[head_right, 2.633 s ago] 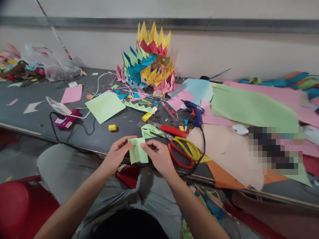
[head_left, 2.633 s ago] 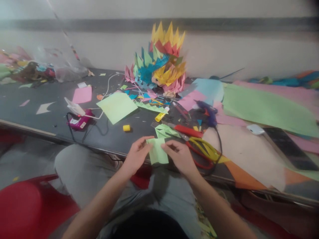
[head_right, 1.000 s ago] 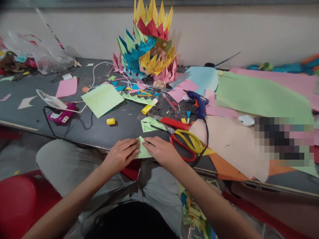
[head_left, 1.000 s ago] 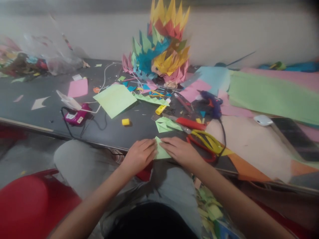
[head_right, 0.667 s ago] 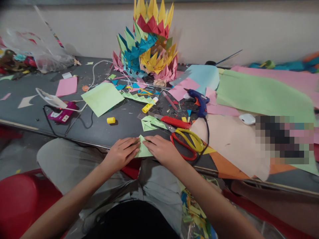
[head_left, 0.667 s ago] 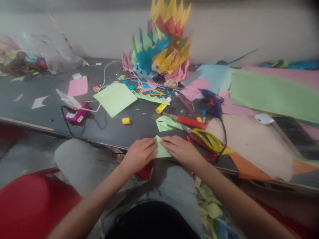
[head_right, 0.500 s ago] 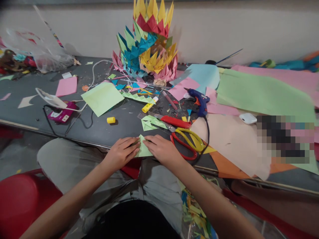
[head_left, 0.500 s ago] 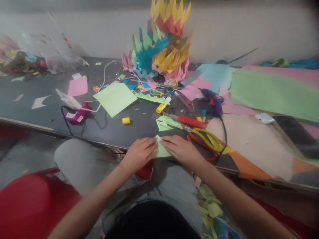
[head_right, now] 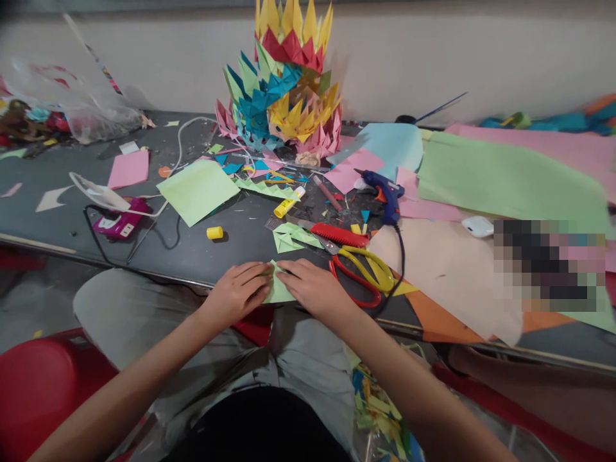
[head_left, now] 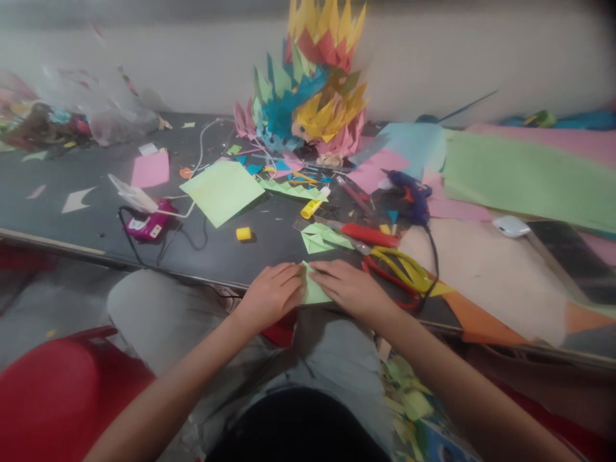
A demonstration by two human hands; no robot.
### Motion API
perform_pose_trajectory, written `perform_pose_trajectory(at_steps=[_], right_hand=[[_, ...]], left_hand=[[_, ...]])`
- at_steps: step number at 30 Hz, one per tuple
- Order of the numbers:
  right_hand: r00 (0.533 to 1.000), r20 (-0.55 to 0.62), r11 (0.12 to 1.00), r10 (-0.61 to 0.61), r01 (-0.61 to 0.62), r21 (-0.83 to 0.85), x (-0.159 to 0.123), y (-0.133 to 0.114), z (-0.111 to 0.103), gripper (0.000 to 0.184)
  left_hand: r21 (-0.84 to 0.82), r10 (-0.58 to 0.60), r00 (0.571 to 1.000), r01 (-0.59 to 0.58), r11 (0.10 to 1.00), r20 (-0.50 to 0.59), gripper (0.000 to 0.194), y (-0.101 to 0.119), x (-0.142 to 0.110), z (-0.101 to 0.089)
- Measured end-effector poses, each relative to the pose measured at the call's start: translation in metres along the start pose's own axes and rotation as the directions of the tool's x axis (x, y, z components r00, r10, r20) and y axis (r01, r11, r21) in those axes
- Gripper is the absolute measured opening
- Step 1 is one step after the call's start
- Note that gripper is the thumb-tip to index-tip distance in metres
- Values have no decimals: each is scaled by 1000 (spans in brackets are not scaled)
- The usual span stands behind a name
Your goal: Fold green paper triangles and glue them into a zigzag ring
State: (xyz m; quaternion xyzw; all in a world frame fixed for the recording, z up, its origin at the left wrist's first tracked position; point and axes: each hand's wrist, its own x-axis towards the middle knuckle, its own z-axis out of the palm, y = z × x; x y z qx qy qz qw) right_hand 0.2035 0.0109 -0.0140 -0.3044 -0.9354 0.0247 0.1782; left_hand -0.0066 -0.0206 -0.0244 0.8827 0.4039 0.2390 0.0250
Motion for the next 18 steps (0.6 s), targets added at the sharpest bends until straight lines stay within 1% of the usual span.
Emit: perform_pose_trajectory(at_steps=[4, 7, 10, 14, 18], right_hand=[[997, 14, 997, -78, 78, -29, 7, 2, -3, 29], [993, 37, 992, -115, 117, -46, 13, 0, -4, 28], [994, 88, 995, -71, 77, -61, 13, -6, -10, 26], [992, 128, 998, 5, 3, -59, 0, -14, -23, 25], [991, 123, 998, 56, -57, 3, -11, -14, -32, 25]], left_hand=[[45, 2, 997, -6, 999, 79, 22, 0, 7, -3], [85, -2, 994, -7, 996, 110, 20, 4, 12, -6], [112, -41, 992, 27, 993, 123, 26, 10, 14, -9], [110, -83, 985, 67, 992, 152, 47, 16, 12, -11], [112, -79, 985, 62, 992, 153, 52, 18, 8, -10]])
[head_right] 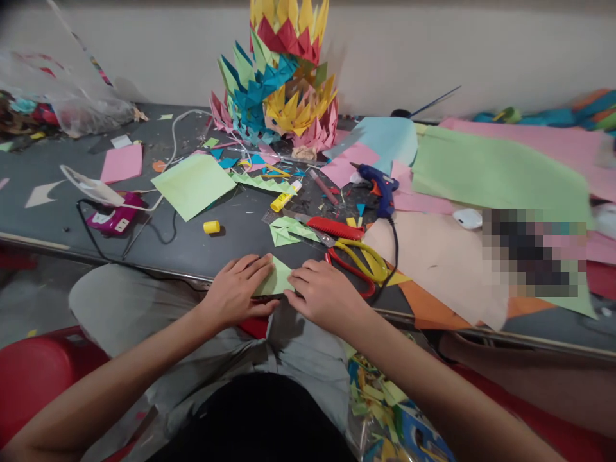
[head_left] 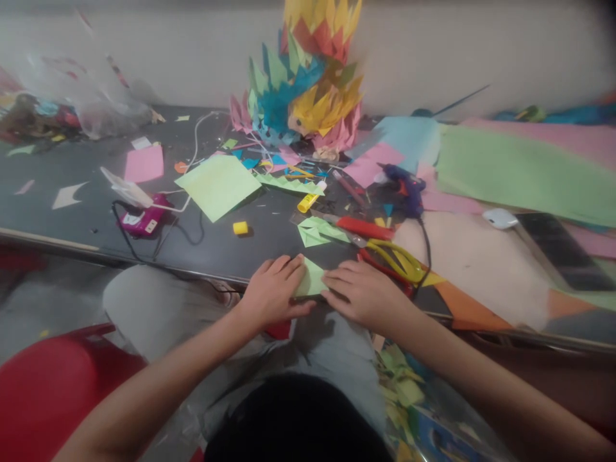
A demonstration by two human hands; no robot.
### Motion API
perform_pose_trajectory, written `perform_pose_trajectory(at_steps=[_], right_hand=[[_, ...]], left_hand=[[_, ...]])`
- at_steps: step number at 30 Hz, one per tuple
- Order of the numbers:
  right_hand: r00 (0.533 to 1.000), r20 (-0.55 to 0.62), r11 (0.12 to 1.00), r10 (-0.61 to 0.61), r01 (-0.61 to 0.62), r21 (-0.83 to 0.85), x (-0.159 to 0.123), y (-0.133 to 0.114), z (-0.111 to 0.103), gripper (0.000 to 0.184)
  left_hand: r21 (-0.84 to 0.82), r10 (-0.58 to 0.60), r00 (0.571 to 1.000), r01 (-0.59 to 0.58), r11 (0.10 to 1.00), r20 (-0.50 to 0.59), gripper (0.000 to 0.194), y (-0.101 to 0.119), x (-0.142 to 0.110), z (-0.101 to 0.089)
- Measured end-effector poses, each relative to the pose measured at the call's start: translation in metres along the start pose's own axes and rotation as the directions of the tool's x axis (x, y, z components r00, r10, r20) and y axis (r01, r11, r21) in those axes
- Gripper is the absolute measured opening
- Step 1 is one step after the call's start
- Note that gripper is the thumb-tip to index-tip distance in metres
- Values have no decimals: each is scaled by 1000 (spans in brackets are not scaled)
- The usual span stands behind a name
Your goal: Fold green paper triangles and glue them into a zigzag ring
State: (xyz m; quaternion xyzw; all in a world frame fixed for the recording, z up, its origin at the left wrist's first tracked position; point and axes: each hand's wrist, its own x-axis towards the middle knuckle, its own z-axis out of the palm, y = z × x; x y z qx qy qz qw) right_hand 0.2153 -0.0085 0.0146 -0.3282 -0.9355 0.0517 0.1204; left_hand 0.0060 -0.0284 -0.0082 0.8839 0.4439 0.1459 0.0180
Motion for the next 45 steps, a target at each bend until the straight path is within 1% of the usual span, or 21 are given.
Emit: perform_pose_trajectory(at_steps=[2, 5, 8, 12, 14, 18, 20, 22, 25, 27, 28, 29, 30, 32, 34, 36, 38, 39, 42, 43, 45], right_hand=[[999, -6, 998, 43, -42, 56, 3, 3, 1, 26], [990, 9, 984, 139, -139, 110, 16, 6, 7, 29], [982, 52, 982, 179, -182, 49, 29, 4, 14, 34], [976, 139, 978, 166, -145, -151, 36, -6, 17, 39], [972, 171, 968, 162, -122, -219, 36, -10, 14, 41], [971, 182, 958, 157, -106, -265, 35, -11, 14, 41], [975, 162, 957, 153, -106, -268, 35, -10, 16, 41], [978, 141, 959, 152, -111, -262, 35, -8, 17, 41], [979, 94, 966, 183, -161, -203, 32, -8, 13, 39], [979, 9, 970, 202, -199, -142, 26, -12, 9, 42], [980, -44, 973, 193, -197, -117, 22, -14, 7, 47], [983, -91, 980, 159, -168, -105, 18, -17, 7, 51], [985, -128, 986, 118, -132, -105, 14, -20, 7, 50], [984, -166, 990, 61, -81, -117, 8, -25, 9, 35], [982, -180, 990, 59, -81, -114, 4, -25, 14, 21], [980, -180, 993, 80, -95, -75, 3, -20, 18, 18], [983, -168, 997, 78, -82, -14, 2, -12, 20, 17], [985, -156, 998, 67, -65, 16, 2, -8, 21, 18], [993, -118, 997, 30, -21, 73, -1, 3, 20, 30], [994, -106, 996, 23, -15, 83, -3, 6, 20, 32], [997, -80, 995, 11, -3, 101, -5, 9, 20, 31]], left_hand=[[8, 1, 1000, -1, 1000, -12, 55, 1, -2, 1], [21, -15, 1000, 15, 1000, -14, 60, 3, -5, 2], [23, -36, 999, 36, 999, 5, 62, 4, -6, 2], [13, -47, 998, 46, 999, 50, 65, 3, -9, 0], [-7, -48, 996, 48, 999, 76, 66, 2, -14, -3], [-50, -38, 994, 44, 998, 106, 68, -2, -33, -9], [-61, -24, 994, 30, 998, 103, 67, -5, -42, -11], [-59, -5, 997, 10, 998, 81, 61, -8, -46, -11], [-34, 19, 1000, -19, 999, 12, 41, -11, -40, -7], [-30, 10, 999, -11, 999, -31, 32, -11, -32, -5], [-35, -7, 999, 5, 999, -48, 29, -9, -27, -3], [-43, -33, 998, 31, 999, -62, 27, -6, -22, -3], [-51, -67, 995, 63, 997, -76, 26, -3, -18, -2], [-69, -128, 988, 123, 990, -88, 25, 5, -10, -2], [-90, -159, 985, 152, 984, -74, 25, 11, -4, -4], [-123, -144, 988, 137, 983, -49, 25, 12, 3, -6], [-162, -134, 989, 121, 979, -69, 27, 8, 9, -8], [-183, -145, 984, 125, 975, -102, 26, 6, 11, -9], [-248, -208, 957, 155, 956, -205, 18, -3, 15, -6], [-263, -211, 955, 154, 953, -209, 15, -6, 15, -4], [-277, -188, 967, 135, 951, -173, 13, -8, 13, 1]])
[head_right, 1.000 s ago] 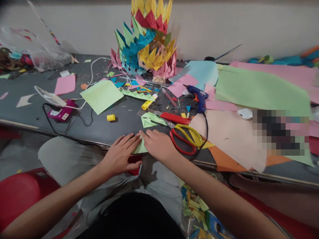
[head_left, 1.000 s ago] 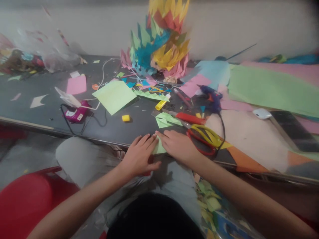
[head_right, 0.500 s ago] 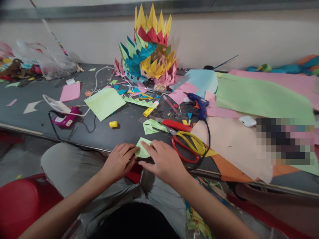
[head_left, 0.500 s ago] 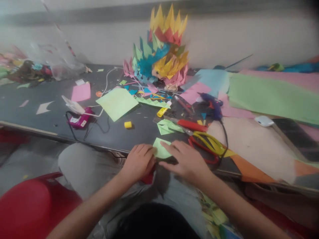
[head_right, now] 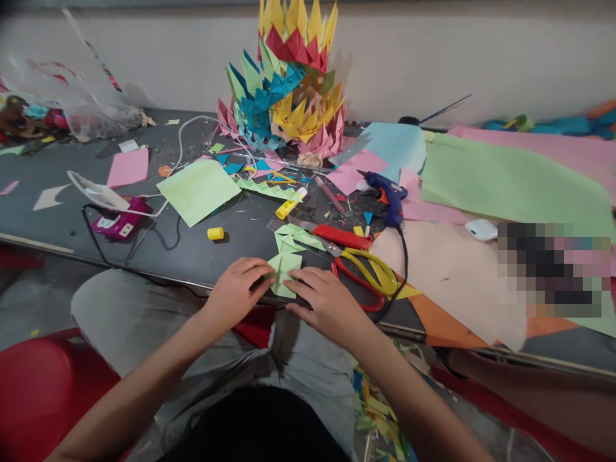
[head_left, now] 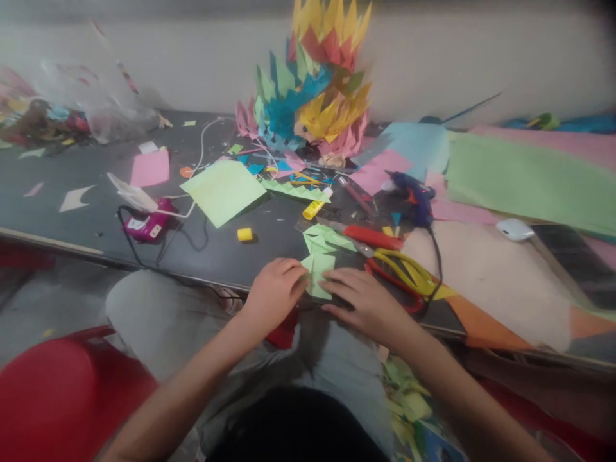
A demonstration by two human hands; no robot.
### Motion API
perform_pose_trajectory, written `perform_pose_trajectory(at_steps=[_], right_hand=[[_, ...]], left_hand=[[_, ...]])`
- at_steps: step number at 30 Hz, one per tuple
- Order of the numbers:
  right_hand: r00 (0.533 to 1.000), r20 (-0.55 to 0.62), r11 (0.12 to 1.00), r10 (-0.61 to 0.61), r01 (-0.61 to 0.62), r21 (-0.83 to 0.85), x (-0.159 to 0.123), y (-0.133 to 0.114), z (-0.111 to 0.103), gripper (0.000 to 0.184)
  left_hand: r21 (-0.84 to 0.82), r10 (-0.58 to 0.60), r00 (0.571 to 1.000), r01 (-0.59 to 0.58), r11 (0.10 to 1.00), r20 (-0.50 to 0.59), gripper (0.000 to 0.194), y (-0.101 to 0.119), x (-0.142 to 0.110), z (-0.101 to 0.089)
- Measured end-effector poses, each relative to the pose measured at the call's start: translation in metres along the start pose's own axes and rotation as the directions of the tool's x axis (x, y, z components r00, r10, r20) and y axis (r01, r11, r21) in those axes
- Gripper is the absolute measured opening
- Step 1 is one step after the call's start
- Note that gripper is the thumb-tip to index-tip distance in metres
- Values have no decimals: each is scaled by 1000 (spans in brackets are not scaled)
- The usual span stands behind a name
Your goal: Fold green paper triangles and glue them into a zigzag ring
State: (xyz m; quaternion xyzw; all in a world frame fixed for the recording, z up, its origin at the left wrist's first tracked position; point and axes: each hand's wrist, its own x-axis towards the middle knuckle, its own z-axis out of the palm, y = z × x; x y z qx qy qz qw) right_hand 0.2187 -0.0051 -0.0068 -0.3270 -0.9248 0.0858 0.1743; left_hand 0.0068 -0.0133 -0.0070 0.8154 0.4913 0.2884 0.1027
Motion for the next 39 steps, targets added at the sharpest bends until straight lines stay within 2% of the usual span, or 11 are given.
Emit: perform_pose_trajectory(at_steps=[2, 10, 17, 25, 31, 39], right_hand=[[1000, 23, 1000, -16, 16, 19, -1, 1, -1, 28], [999, 41, 1000, -5, 4, 25, -1, 0, -5, 26], [1000, -7, 987, -24, 24, 161, 6, 2, -3, 18], [987, 69, 929, 146, -160, 335, 25, 8, -4, 16], [966, 128, 897, 226, -257, 360, 38, 11, -7, 18], [945, 119, 879, 305, -327, 348, 43, 11, -3, 17]], left_hand=[[-11, 8, 1000, -7, 1000, 30, 13, -3, -4, 4], [-72, 16, 1000, -16, 997, -4, 15, -7, -15, 7], [-62, -10, 999, 13, 998, 45, 15, -4, -16, 4], [-46, -70, 997, 72, 996, 44, 14, -2, -12, 7], [-27, -106, 990, 108, 994, 89, 14, 0, -8, 5], [-20, -121, 989, 123, 992, 88, 14, 2, -6, 4]])
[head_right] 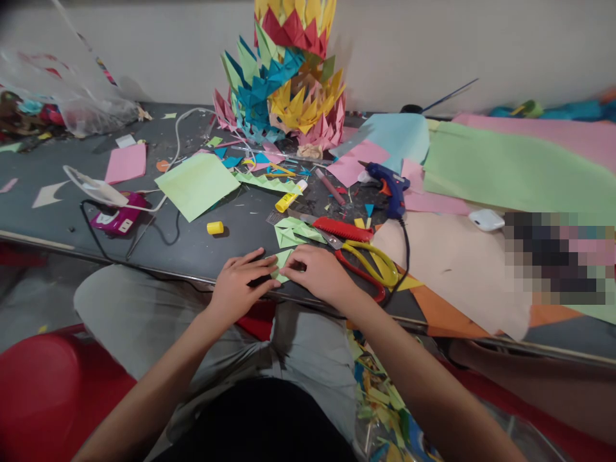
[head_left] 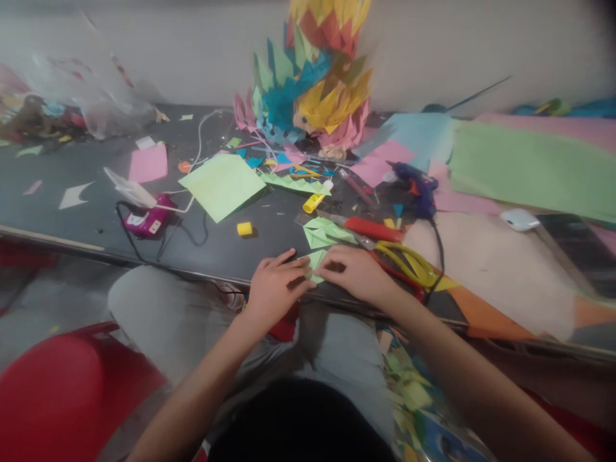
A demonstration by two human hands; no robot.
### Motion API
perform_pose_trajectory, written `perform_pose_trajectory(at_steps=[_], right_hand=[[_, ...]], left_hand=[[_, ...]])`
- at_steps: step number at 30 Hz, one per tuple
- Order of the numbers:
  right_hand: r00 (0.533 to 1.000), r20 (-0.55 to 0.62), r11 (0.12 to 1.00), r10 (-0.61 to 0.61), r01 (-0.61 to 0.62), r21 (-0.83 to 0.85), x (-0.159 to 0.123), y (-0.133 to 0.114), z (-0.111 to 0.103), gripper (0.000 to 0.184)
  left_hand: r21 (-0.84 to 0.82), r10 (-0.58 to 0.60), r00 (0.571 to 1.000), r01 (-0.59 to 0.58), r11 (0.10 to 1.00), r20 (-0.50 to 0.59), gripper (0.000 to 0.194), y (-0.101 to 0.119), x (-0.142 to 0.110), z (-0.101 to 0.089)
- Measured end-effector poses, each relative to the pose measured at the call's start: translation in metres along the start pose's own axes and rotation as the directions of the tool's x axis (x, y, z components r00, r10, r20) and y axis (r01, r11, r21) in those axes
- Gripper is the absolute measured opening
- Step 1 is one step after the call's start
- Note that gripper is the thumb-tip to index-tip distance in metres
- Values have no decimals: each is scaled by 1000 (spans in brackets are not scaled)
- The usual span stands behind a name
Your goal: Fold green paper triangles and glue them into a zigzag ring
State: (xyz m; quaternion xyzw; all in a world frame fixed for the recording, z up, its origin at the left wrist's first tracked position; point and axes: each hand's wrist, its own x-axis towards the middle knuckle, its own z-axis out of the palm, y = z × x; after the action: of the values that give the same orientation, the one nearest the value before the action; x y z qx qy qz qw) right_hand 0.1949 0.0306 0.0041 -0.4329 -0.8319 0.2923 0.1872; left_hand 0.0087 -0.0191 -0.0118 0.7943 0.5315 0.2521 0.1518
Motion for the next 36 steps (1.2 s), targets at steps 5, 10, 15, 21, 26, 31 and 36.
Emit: perform_pose_trajectory(at_steps=[5, 10, 15, 21, 26, 31, 36], right_hand=[[998, 31, 998, 54, -55, 25, 2, 0, -1, 14], [997, 39, 997, 63, -64, 38, 3, 1, -2, 14], [993, 50, 994, 103, -104, 25, 6, -4, -2, 16], [992, 2, 990, 129, -129, -61, -2, -14, 2, 14], [994, -54, 996, 91, -91, -4, -9, -10, 6, 14], [998, 17, 998, 67, -67, 12, -10, 0, 2, 12], [990, 95, 992, 106, -112, 59, -11, 3, -13, 7]], left_hand=[[10, 47, 998, -47, 999, -42, 11, -2, -3, 1], [72, 309, 947, -303, 950, -85, 15, -11, -10, 7], [175, 432, 901, -420, 890, -34, 21, -9, -15, 8], [368, 393, 920, -365, 855, 0, 22, 10, -20, 10], [380, 355, 934, -316, 869, -35, 20, 16, -23, 11], [385, 329, 943, -288, 877, -43, 18, 18, -23, 9], [351, 344, 938, -305, 885, -52, 20, 14, -25, 9]])
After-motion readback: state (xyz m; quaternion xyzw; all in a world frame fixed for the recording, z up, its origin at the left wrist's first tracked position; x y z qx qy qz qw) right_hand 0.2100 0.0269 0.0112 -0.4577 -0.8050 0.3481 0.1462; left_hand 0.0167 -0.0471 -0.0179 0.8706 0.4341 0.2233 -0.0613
